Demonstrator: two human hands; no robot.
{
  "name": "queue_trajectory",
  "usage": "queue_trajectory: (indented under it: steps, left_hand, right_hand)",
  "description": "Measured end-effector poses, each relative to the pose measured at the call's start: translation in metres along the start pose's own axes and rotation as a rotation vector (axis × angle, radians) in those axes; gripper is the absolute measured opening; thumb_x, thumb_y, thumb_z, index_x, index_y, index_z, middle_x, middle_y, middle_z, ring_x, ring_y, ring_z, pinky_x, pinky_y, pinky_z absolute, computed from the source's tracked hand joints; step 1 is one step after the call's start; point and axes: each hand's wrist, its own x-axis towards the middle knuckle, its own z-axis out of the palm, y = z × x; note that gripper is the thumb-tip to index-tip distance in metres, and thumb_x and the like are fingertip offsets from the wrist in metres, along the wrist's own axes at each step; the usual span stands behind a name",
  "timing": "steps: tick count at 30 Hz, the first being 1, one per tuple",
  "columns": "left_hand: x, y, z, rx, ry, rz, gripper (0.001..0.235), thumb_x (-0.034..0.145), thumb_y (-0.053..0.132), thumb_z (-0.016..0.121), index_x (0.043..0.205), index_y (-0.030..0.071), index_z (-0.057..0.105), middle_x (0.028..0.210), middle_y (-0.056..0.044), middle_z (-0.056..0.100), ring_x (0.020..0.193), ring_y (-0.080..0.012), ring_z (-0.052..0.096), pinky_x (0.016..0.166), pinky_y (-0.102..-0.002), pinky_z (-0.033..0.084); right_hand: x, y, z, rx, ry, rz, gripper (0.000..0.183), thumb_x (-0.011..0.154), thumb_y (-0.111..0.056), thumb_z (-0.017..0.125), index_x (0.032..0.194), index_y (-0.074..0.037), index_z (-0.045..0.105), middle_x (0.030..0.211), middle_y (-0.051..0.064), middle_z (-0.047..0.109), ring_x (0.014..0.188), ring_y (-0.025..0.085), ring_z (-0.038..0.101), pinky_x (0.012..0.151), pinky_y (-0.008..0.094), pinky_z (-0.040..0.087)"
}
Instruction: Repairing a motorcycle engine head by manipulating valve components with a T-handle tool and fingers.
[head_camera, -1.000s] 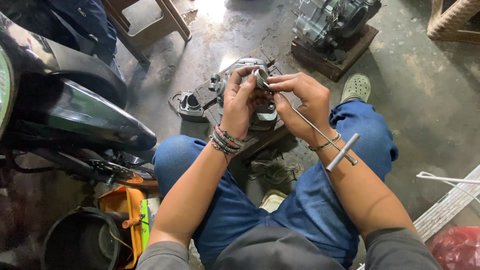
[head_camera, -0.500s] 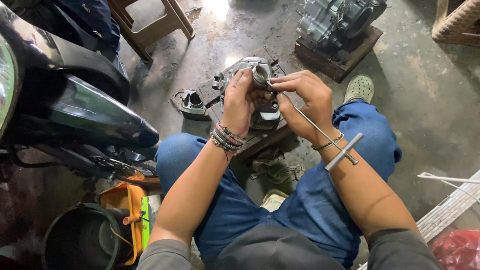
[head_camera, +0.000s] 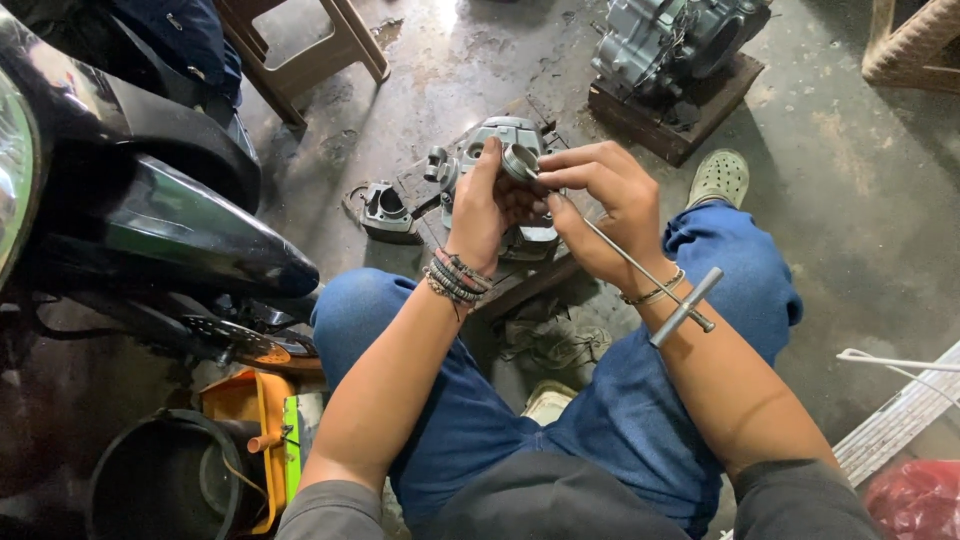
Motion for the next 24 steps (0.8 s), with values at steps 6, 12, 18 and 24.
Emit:
queue_trajectory:
  steps: [6,12,18,24]
  left_hand:
    - [0.009,-0.013,-0.004,-0.016,0.021,-0.061,0.058,0.098,0.061,0.053,0.093,0.006,0.071,0.078,-0.018,0.074,0.061,-0.0282,0.074,0.052,-0.035,0.061]
    - [0.004,-0.010,0.002,-0.103,-0.003,-0.106,0.048,0.098,0.054,0.061,0.100,0.006,0.071,0.082,-0.014,0.072,0.068,-0.0308,0.075,0.058,-0.038,0.062]
    - [0.010,-0.019,-0.006,-0.068,0.001,-0.052,0.035,0.101,0.037,0.065,0.117,0.006,0.068,0.086,-0.014,0.068,0.069,-0.0301,0.075,0.057,-0.037,0.064]
    - [0.007,-0.011,-0.010,-0.049,-0.091,-0.035,0.042,0.100,0.039,0.064,0.127,0.007,0.064,0.086,-0.019,0.072,0.070,-0.0338,0.076,0.060,-0.045,0.067]
  right_hand:
    - [-0.003,0.002,0.003,0.044,-0.034,0.046,0.012,0.092,0.003,0.071,0.101,-0.003,0.076,0.110,0.018,0.079,0.099,0.041,0.073,0.082,0.046,0.056]
    - [-0.004,0.003,0.000,0.019,-0.055,0.057,0.012,0.091,-0.002,0.072,0.101,-0.005,0.078,0.103,0.014,0.079,0.097,0.036,0.072,0.084,0.044,0.055]
    - [-0.008,0.006,0.000,-0.003,-0.069,0.086,0.015,0.090,0.001,0.071,0.103,-0.004,0.078,0.100,0.016,0.078,0.096,0.038,0.072,0.082,0.046,0.056]
    - [-0.005,0.002,0.002,-0.008,-0.064,0.176,0.017,0.090,0.000,0.071,0.102,-0.007,0.079,0.099,0.015,0.077,0.093,0.035,0.072,0.082,0.043,0.056]
